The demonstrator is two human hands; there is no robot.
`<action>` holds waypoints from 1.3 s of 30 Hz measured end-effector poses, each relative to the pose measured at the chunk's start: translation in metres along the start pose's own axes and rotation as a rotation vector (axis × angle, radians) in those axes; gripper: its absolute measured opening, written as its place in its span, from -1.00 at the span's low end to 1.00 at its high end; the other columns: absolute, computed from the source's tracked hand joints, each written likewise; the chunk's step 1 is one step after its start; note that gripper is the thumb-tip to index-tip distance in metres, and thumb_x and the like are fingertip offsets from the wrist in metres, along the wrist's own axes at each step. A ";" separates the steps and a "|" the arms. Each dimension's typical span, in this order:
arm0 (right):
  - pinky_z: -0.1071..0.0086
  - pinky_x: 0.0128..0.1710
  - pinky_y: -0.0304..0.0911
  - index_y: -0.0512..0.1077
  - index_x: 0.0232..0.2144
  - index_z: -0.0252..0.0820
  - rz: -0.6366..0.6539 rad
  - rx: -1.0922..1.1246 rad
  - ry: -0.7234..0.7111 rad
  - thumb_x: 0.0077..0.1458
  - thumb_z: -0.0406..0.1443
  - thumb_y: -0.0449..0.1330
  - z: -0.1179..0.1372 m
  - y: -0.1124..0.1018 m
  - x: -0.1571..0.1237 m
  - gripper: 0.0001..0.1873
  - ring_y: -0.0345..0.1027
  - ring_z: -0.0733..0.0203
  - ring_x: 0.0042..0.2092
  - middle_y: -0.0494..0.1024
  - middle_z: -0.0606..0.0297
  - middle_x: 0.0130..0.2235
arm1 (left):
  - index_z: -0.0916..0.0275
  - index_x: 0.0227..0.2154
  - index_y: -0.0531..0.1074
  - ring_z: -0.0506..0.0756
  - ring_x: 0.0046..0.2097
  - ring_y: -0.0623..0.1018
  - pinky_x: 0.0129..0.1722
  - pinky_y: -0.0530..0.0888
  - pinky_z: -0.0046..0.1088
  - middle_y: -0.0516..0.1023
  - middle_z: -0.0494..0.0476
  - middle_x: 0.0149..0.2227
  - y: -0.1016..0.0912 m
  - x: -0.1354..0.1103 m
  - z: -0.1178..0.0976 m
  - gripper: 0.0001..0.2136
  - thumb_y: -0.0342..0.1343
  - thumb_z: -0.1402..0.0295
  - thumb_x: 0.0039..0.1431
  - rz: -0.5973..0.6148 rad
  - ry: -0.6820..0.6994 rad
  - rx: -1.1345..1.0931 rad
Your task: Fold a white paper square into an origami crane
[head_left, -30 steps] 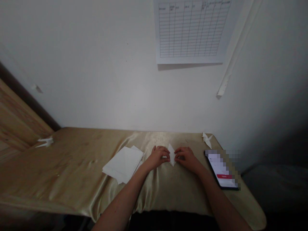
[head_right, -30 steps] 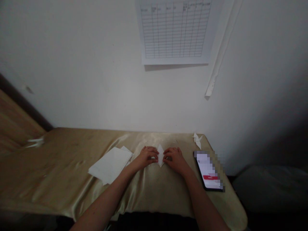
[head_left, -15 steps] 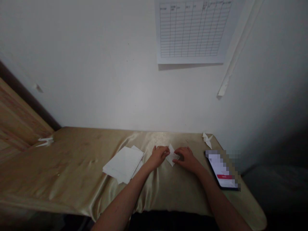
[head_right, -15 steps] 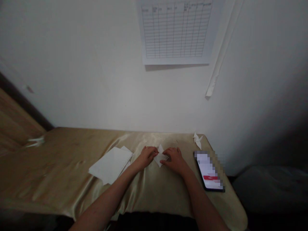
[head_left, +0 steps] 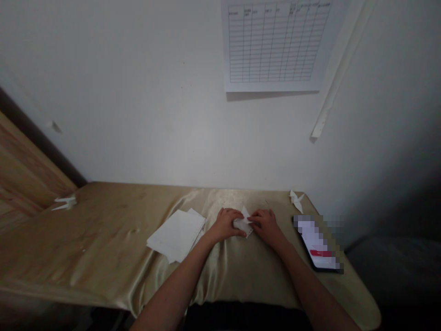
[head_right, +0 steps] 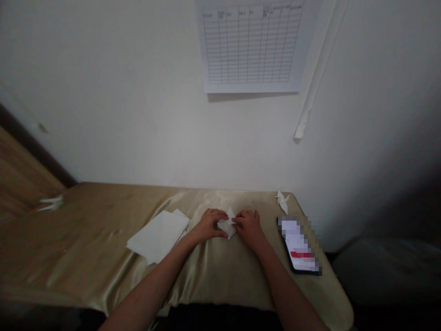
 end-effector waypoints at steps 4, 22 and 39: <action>-0.15 0.27 -0.20 0.58 -0.12 0.04 -0.021 -0.010 -0.005 0.24 -0.26 0.13 0.001 -0.001 0.000 -0.74 0.32 0.03 0.06 0.56 0.22 -0.06 | 0.08 -0.11 0.58 0.19 0.15 0.44 0.23 0.22 -0.19 0.60 0.07 0.04 0.001 0.002 0.003 -0.69 0.32 0.13 0.10 -0.039 0.005 -0.004; -0.32 0.29 -0.34 0.56 -0.32 -0.05 -0.132 -0.144 0.078 0.23 -0.17 0.14 0.007 -0.002 0.008 -0.79 0.28 -0.04 0.06 0.57 0.19 -0.17 | 0.13 -0.21 0.58 0.20 0.09 0.48 0.24 0.24 -0.10 0.63 0.08 -0.05 0.002 0.007 0.001 -0.86 0.19 0.37 0.17 -0.144 -0.121 0.066; -0.38 0.26 -0.34 0.55 -0.21 -0.12 -0.133 -0.283 0.196 0.26 -0.09 0.10 0.017 0.001 0.007 -0.69 0.23 -0.14 0.10 0.54 0.05 -0.04 | 0.16 -0.33 0.49 0.22 0.11 0.45 0.31 0.02 0.15 0.60 0.07 -0.07 0.003 0.005 -0.009 -0.95 0.22 0.33 0.17 -0.173 -0.258 0.083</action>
Point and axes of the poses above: each hand's wrist, its own x-axis towards the middle knuckle, its own y-axis out of the palm, z = x × y, the point moved 6 cm from there along x, towards the middle knuckle
